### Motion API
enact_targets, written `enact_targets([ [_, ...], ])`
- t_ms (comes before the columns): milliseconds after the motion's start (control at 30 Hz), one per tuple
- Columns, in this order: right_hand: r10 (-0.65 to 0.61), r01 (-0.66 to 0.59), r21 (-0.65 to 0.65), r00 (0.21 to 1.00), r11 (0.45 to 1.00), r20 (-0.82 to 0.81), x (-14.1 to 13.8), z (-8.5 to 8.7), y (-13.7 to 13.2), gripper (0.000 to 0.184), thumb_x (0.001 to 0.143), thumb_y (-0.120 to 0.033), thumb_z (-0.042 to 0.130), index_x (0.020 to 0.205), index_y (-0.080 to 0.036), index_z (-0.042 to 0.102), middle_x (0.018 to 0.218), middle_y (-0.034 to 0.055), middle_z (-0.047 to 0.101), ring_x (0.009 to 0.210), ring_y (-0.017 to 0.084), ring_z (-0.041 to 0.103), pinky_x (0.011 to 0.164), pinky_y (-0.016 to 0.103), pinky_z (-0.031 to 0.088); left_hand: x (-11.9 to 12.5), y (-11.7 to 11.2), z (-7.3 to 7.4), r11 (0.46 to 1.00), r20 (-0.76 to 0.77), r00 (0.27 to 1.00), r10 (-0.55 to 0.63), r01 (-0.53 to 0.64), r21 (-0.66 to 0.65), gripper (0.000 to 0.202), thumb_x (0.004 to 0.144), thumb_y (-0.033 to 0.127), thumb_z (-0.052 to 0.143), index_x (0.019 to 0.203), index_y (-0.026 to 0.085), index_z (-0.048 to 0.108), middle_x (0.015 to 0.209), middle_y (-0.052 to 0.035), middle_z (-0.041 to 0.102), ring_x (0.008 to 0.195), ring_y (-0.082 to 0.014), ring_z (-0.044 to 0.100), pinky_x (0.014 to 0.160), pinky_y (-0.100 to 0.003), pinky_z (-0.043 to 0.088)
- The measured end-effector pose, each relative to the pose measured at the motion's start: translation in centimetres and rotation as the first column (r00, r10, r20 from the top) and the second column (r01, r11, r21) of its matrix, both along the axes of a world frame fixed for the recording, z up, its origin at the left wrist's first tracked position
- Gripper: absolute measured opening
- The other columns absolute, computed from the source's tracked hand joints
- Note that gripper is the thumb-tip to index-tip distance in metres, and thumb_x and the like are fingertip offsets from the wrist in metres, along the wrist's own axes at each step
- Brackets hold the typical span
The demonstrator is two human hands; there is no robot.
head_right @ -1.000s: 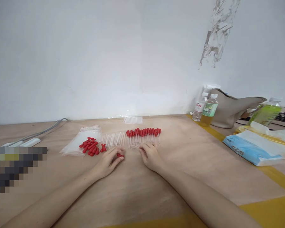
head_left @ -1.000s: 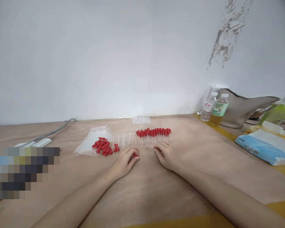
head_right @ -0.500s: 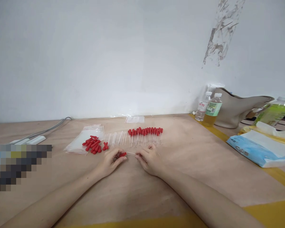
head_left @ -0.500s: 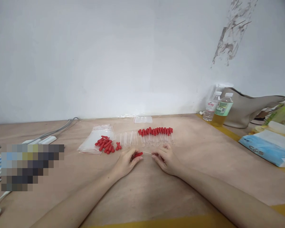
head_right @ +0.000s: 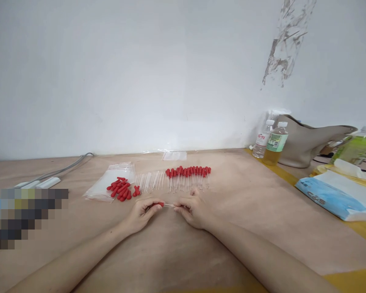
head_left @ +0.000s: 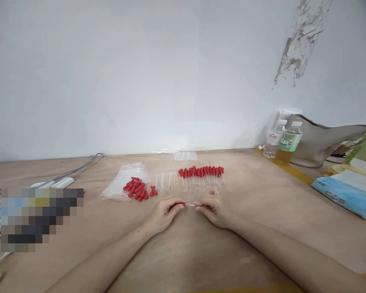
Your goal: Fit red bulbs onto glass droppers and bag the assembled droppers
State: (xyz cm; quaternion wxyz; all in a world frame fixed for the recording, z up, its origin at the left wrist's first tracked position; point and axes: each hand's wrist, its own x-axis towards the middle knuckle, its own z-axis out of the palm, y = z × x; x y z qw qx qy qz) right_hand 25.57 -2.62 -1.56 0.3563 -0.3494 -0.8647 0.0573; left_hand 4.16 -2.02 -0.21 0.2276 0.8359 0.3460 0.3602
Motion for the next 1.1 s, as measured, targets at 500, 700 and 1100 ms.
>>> enact_targets([
  [500, -0.045, 0.037, 0.098, 0.996, 0.994, 0.079, -0.2, 0.6, -0.4, 0.023, 0.084, -0.025, 0.040, 0.081, -0.021, 0.062, 0.066, 0.0000, 0.061, 0.057, 0.010, 0.045, 0.069, 0.031, 0.021, 0.0, -0.6, -0.1, 0.999, -0.170, 0.985, -0.002, 0.011, 0.047, 0.023, 0.084, 0.032, 0.043, 0.086, 0.017, 0.060, 0.073, -0.0016, 0.058, 0.066, -0.0118, 0.051, 0.061, -0.022, 0.040],
  [700, -0.091, 0.073, 0.117, 0.985, 0.990, 0.150, -0.9, 0.8, -0.8, 0.029, 0.085, -0.024, 0.035, 0.071, -0.017, 0.059, 0.059, 0.0000, 0.058, 0.052, 0.009, 0.041, 0.067, 0.030, 0.020, 0.1, -0.6, 0.0, 0.991, -0.207, 0.978, -0.027, 0.053, 0.125, 0.022, 0.084, 0.030, 0.043, 0.083, 0.016, 0.060, 0.070, -0.0014, 0.057, 0.063, -0.0114, 0.050, 0.060, -0.021, 0.038],
  [1100, -0.082, 0.109, -0.095, 0.964, 0.989, 0.252, -1.9, 1.1, -1.0, 0.034, 0.088, -0.024, 0.029, 0.067, -0.018, 0.055, 0.063, -0.0025, 0.063, 0.049, 0.008, 0.041, 0.071, 0.029, 0.022, -0.1, -0.4, -0.3, 0.976, -0.232, 0.972, -0.025, 0.074, 0.204, 0.022, 0.085, 0.030, 0.043, 0.082, 0.016, 0.060, 0.067, -0.0016, 0.056, 0.061, -0.0114, 0.050, 0.058, -0.021, 0.038],
])
